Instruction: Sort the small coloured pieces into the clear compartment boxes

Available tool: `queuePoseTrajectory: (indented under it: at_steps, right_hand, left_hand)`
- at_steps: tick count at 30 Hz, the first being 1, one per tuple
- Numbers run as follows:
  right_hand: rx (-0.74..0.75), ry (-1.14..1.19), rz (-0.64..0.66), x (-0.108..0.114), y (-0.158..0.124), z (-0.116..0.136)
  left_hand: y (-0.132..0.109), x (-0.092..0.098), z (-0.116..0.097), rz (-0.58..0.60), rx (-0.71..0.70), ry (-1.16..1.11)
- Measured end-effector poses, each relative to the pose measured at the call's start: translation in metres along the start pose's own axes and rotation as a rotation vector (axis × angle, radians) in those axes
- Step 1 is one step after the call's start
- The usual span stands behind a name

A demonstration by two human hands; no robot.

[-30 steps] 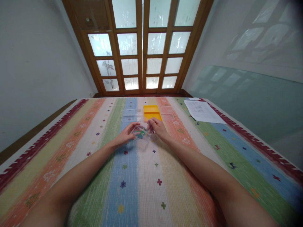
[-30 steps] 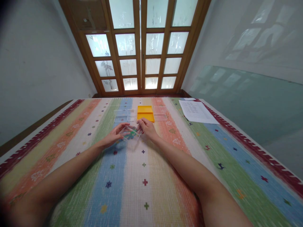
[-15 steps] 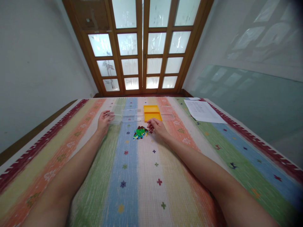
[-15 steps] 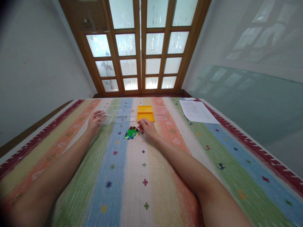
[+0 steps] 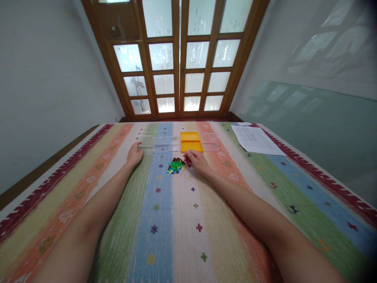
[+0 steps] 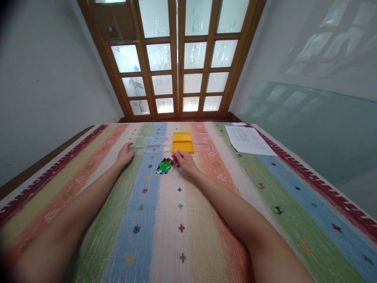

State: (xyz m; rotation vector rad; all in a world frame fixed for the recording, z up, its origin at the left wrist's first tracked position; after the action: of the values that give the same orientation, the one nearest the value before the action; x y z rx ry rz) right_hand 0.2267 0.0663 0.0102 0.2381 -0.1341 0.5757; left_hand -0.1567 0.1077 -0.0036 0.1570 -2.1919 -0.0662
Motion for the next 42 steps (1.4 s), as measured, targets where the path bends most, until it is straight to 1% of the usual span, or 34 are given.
queuePoseTrajectory:
  at_steps: [7, 9, 13, 15, 18, 21, 23, 27, 30, 42]
  right_hand:
    - [0.01, -0.048, 0.007, 0.0, -0.001, 0.0]
    - [0.014, -0.047, 0.008, 0.0, -0.001, 0.0]
    - [0.01, -0.061, 0.007, 0.0, -0.001, -0.002]
    - [0.009, -0.067, 0.013, -0.002, 0.0, -0.002]
    - [0.017, -0.071, 0.025, -0.004, 0.001, -0.002]
    - [0.03, -0.084, 0.035, -0.005, 0.0, -0.001]
    - [0.032, -0.088, 0.036, -0.004, -0.001, 0.0]
    - [0.034, -0.123, 0.035, -0.003, -0.002, 0.0]
    - [0.039, -0.17, 0.045, -0.003, -0.001, -0.001]
    - [0.038, -0.229, 0.072, -0.006, -0.001, -0.002]
  left_hand:
    - [0.005, 0.005, -0.016, -0.012, 0.023, 0.122]
    - [0.002, 0.008, -0.021, -0.048, 0.004, 0.14]
    - [-0.008, 0.017, -0.032, -0.169, -0.054, 0.156]
    - [-0.01, 0.019, -0.039, -0.191, -0.11, 0.174]
    - [-0.007, 0.012, -0.052, -0.142, -0.209, 0.219]
    - [-0.001, -0.003, -0.064, -0.061, -0.299, 0.239]
    - [0.003, -0.014, -0.069, -0.025, -0.325, 0.22]
    - [0.007, -0.03, -0.069, 0.018, -0.266, 0.165]
    - [0.007, -0.036, -0.067, 0.032, -0.209, 0.162]
    - [0.005, -0.035, -0.07, 0.029, -0.169, 0.212]
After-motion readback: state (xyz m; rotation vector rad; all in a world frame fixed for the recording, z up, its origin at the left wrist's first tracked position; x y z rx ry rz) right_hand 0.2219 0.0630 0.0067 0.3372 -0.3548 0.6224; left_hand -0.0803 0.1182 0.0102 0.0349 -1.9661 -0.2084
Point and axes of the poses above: each hand's wrist, its own y-axis towards the middle knuckle, its own x-axis out of the back of the hand, z = x × y, the point moved 6 cm from there along y, towards the middle knuckle, and after that the axes turned 15 degrees about z, right-handed, at the moved point
